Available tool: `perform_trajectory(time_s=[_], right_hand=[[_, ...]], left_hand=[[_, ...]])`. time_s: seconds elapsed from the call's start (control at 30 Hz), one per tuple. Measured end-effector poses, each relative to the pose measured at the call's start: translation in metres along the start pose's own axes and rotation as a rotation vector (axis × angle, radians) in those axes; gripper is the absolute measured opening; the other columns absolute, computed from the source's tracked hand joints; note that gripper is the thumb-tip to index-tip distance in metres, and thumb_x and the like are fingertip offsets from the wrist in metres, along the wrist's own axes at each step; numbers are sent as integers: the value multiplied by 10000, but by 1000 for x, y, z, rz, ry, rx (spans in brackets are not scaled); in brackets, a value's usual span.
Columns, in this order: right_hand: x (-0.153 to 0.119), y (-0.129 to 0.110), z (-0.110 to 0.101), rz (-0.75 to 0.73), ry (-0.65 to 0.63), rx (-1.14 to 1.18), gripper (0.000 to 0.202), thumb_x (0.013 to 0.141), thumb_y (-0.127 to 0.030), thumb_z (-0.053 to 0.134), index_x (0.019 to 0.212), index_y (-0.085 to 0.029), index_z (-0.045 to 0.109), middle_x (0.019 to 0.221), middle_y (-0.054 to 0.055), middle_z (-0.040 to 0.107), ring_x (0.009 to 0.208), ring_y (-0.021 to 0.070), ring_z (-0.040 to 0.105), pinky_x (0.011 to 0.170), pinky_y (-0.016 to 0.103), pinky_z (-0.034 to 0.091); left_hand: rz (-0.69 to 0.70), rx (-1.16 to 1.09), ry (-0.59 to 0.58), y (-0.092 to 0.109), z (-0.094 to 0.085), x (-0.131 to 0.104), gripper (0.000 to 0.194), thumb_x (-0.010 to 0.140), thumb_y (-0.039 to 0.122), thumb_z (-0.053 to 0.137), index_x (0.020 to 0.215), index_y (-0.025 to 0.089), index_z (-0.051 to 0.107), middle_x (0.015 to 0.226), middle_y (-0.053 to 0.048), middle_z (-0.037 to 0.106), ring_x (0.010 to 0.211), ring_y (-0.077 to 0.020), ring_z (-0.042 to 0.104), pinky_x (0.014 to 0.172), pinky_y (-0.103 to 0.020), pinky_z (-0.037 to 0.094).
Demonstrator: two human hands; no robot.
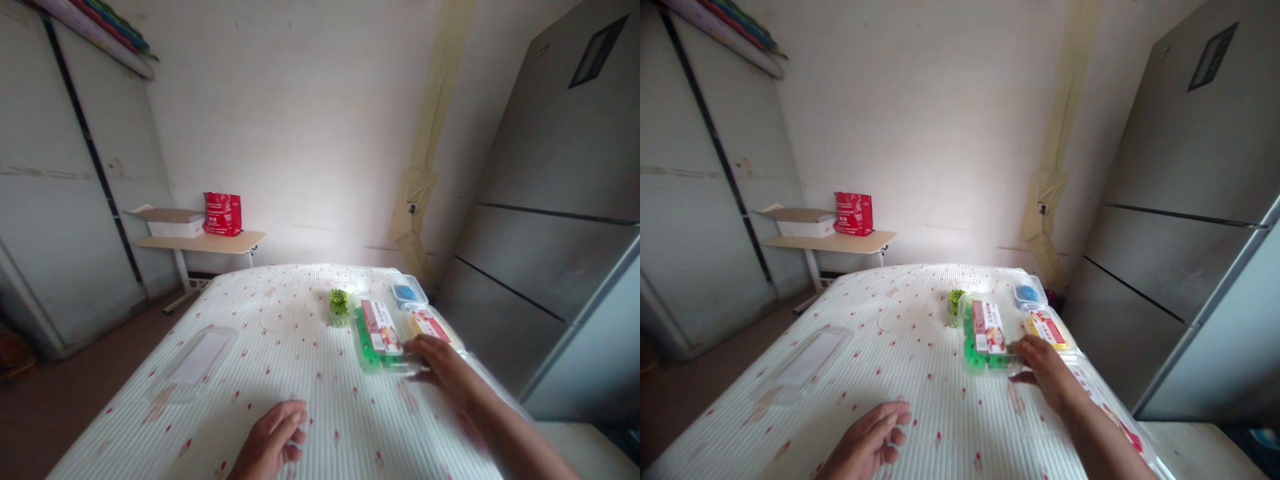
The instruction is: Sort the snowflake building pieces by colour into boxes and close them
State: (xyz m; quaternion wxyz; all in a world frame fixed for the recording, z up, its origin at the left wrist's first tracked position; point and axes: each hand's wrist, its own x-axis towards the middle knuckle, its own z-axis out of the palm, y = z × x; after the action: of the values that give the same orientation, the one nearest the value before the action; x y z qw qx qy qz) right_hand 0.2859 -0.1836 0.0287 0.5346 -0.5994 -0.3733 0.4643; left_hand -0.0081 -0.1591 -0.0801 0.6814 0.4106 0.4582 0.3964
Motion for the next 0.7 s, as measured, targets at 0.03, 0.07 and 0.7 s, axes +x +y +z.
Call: perform_trajectory(time_s=[0.03, 0.07, 0.7], right_hand=[[13, -8, -7, -9, 56, 5, 144, 654, -276, 623, 621, -160, 544, 573, -16, 475, 521, 98, 471, 515, 296, 526], [27, -15, -14, -28, 90, 18, 126, 667, -251, 611, 616, -158, 542, 556, -17, 473, 513, 98, 479, 537, 313, 538], [184, -26, -10, 125, 326, -56, 28, 724, -145, 549, 721, -117, 548, 428, -19, 508, 386, 113, 539, 415, 255, 526]], left_hand=[[6, -6, 4, 1, 0, -1, 492, 548, 525, 669, 856, 141, 652, 857, -94, 646, 639, -140, 567, 535, -239, 429], [7, -1, 5, 4, 0, -2, 467, 553, 514, 669, 836, 143, 653, 846, -87, 643, 636, -138, 567, 530, -236, 427], [224, 619, 161, 97, 84, 142, 329, 831, 322, 529, 1116, 158, 520, 1119, -57, 552, 966, -207, 562, 792, -384, 485]])
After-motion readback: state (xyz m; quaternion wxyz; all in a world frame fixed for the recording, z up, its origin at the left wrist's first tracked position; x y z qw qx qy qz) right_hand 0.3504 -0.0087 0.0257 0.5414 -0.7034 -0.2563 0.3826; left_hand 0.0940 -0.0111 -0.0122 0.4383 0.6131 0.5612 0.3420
